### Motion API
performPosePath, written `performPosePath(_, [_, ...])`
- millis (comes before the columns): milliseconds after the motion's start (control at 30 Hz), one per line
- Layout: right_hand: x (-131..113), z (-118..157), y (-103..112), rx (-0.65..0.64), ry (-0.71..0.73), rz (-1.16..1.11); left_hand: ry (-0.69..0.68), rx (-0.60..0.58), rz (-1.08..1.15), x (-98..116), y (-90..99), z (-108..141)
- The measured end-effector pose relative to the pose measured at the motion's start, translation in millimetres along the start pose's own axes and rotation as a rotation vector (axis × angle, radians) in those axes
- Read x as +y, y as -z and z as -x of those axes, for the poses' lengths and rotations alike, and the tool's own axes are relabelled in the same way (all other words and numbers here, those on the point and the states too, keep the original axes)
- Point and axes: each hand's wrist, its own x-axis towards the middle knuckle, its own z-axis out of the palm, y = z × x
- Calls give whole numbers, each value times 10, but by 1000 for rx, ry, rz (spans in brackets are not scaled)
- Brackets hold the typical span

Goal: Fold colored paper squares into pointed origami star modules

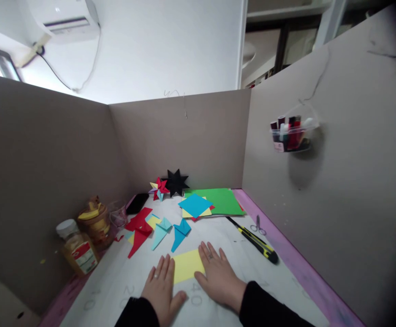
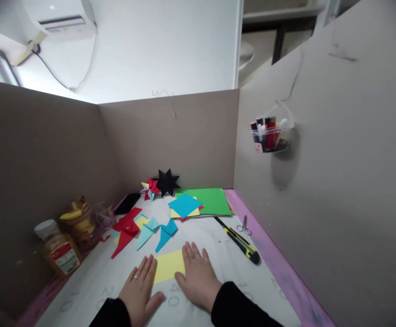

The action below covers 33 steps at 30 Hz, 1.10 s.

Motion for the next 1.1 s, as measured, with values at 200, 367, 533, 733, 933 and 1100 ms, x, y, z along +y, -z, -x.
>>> performPosePath(200, [-100, 33, 105, 33, -88, -18, 53, -39, 6, 60, 89, 40])
performPosePath(367, [-516, -29, 72, -45, 351, -137, 68, -105, -17, 93, 167, 11])
performPosePath(533, [-712, -153, -90, -100, 451, -203, 85, -224, -32, 129, 237, -8])
performPosePath(733, [-411, -112, -52, -100, 327, -130, 74, -72, -14, 120, 175, 29])
performPosePath(933, [-191, -78, -41, -70, 228, -57, 60, -44, 9, 97, 150, 43])
performPosePath(1100, [-48, -10, 100, -79, 83, -39, 73, -82, -13, 118, 211, 54])
